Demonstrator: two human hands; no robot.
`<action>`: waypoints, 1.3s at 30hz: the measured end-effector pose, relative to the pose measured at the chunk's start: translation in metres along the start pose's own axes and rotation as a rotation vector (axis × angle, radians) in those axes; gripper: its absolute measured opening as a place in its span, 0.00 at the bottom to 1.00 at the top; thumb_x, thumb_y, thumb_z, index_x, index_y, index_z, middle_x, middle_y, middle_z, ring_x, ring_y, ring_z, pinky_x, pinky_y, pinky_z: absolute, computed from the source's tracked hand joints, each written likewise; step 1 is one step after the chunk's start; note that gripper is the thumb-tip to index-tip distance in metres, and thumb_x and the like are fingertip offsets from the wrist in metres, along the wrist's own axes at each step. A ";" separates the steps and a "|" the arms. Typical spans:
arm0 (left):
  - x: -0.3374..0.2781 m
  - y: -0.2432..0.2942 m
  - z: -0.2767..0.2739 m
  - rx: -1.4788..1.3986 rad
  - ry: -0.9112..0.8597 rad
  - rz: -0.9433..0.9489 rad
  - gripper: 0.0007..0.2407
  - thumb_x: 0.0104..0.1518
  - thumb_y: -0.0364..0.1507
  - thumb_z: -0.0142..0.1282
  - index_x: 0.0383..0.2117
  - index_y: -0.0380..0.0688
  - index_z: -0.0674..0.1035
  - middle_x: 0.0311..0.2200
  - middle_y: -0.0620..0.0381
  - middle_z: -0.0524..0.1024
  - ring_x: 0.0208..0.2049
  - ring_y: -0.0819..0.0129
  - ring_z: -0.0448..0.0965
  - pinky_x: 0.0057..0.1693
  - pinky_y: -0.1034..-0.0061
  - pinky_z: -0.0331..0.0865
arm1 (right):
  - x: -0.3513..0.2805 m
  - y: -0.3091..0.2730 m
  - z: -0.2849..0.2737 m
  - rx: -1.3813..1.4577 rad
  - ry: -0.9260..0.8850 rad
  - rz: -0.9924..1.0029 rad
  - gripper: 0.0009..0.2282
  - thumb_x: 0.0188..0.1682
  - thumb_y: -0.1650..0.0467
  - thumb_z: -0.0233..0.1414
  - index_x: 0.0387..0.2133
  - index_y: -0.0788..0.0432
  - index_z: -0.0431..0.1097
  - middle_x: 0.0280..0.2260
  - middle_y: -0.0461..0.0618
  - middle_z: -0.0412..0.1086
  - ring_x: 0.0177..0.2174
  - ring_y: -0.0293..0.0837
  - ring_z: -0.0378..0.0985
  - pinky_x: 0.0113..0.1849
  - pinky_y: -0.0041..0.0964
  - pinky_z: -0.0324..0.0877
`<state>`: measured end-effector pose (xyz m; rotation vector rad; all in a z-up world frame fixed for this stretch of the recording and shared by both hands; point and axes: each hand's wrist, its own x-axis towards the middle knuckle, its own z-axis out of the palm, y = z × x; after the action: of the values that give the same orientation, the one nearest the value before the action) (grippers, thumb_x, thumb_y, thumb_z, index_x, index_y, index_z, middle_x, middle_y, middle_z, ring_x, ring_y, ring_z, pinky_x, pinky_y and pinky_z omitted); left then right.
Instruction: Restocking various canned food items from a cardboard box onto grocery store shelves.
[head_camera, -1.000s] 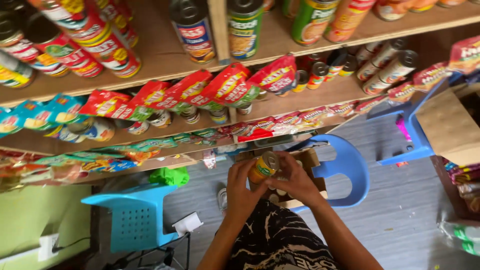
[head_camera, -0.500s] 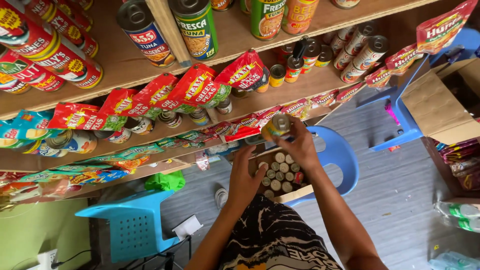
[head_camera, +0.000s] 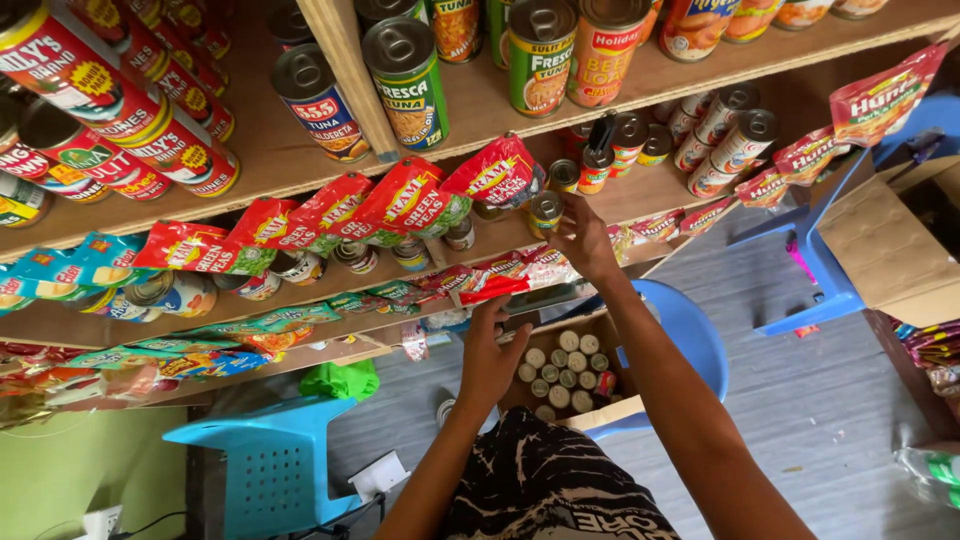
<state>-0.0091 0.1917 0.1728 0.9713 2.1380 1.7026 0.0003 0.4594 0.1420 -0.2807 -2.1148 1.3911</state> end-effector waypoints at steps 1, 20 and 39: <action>0.003 -0.003 0.002 -0.015 0.003 -0.030 0.22 0.55 0.28 0.66 0.56 0.43 0.72 0.51 0.49 0.73 0.48 0.59 0.77 0.50 0.67 0.74 | -0.001 0.002 0.000 0.042 -0.016 0.010 0.29 0.46 0.81 0.56 0.62 0.64 0.55 0.54 0.58 0.70 0.53 0.48 0.76 0.52 0.41 0.75; 0.153 -0.054 0.071 0.022 -0.005 0.304 0.35 0.53 0.33 0.68 0.64 0.35 0.58 0.58 0.35 0.67 0.59 0.43 0.71 0.63 0.58 0.66 | -0.005 0.009 0.017 -0.155 0.241 -0.030 0.24 0.44 0.77 0.64 0.53 0.70 0.63 0.46 0.61 0.73 0.45 0.50 0.82 0.46 0.40 0.78; 0.181 -0.102 0.095 0.004 -0.086 0.141 0.21 0.61 0.31 0.57 0.58 0.37 0.67 0.52 0.36 0.75 0.54 0.40 0.75 0.58 0.57 0.68 | 0.013 0.000 0.023 -0.175 0.251 0.070 0.24 0.44 0.78 0.59 0.56 0.66 0.65 0.46 0.60 0.74 0.44 0.52 0.83 0.43 0.40 0.79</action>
<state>-0.1269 0.3683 0.0885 1.1994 2.0632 1.6865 -0.0230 0.4478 0.1403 -0.5736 -2.0339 1.1434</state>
